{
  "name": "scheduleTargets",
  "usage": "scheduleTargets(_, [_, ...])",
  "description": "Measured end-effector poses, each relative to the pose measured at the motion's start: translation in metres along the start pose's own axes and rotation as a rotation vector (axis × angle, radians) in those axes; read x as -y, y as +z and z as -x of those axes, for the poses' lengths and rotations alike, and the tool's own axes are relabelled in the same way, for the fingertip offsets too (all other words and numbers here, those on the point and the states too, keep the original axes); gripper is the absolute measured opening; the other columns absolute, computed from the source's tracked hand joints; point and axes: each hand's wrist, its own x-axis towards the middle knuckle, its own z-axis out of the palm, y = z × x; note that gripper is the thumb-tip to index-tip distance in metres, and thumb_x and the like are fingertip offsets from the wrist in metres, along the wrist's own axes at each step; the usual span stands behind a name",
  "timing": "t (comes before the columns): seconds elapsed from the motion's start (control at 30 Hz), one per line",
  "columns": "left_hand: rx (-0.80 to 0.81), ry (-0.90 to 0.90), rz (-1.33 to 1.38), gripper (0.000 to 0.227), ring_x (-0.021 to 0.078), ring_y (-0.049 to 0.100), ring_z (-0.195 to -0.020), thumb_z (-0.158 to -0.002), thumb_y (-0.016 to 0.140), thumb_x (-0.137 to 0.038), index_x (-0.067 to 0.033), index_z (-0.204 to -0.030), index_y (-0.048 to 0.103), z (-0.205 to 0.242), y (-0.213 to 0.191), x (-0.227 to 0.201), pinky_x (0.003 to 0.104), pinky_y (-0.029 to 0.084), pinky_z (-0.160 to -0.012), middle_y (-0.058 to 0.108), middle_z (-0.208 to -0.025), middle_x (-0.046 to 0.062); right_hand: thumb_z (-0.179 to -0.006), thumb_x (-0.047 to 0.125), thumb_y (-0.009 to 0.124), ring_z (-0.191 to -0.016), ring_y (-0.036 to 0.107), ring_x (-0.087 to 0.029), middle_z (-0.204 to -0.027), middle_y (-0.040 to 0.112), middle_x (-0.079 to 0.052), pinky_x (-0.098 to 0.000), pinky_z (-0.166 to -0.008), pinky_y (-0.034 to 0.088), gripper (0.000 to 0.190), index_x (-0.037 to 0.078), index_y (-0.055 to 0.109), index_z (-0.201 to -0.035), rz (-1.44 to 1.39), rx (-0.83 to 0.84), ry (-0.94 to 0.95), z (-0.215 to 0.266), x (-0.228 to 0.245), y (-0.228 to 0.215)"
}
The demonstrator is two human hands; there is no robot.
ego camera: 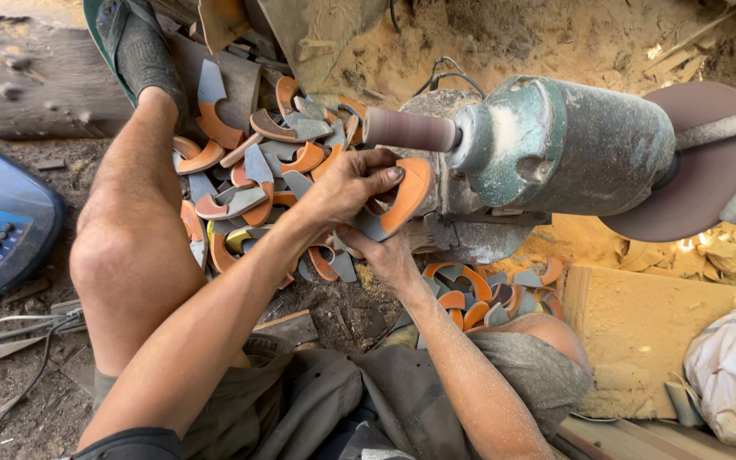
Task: The person sits on the ground and uses a bench grinder to smooth the edges of multiple small, curved sandal pieces. They hold each piece against the rotating grinding wheel, rotating it to grind different edges, then place it aside and pick up another.
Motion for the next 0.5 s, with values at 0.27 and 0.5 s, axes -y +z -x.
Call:
scheduleTargets(0.27, [0.133,0.001,-0.012,0.036,0.0096,0.063,-0.072,-0.092,0.075,-0.033,-0.0025,-0.112,0.075,-0.017,-0.022,-0.002,0.026,0.054,-0.065,0.07,-0.082,0.002,-0.099,0.018,0.068,-0.111,0.064,-0.015,-0.123,0.061,-0.007,-0.0339,-0.097,0.057,0.041,0.002,0.053,-0.134,-0.627,0.035,0.255,-0.012,0.004,0.018])
scheduleTargets(0.5, [0.029,-0.009,-0.08,0.026,0.0083,0.063,-0.065,-0.097,0.071,-0.031,-0.0051,-0.094,0.075,-0.02,-0.024,0.005,0.025,0.052,-0.059,0.071,-0.074,0.001,-0.096,0.011,0.066,-0.107,0.065,-0.015,-0.118,0.06,-0.006,-0.0337,-0.095,0.058,0.036,0.003,0.053,-0.129,-0.754,0.024,0.279,-0.016,0.008,0.018])
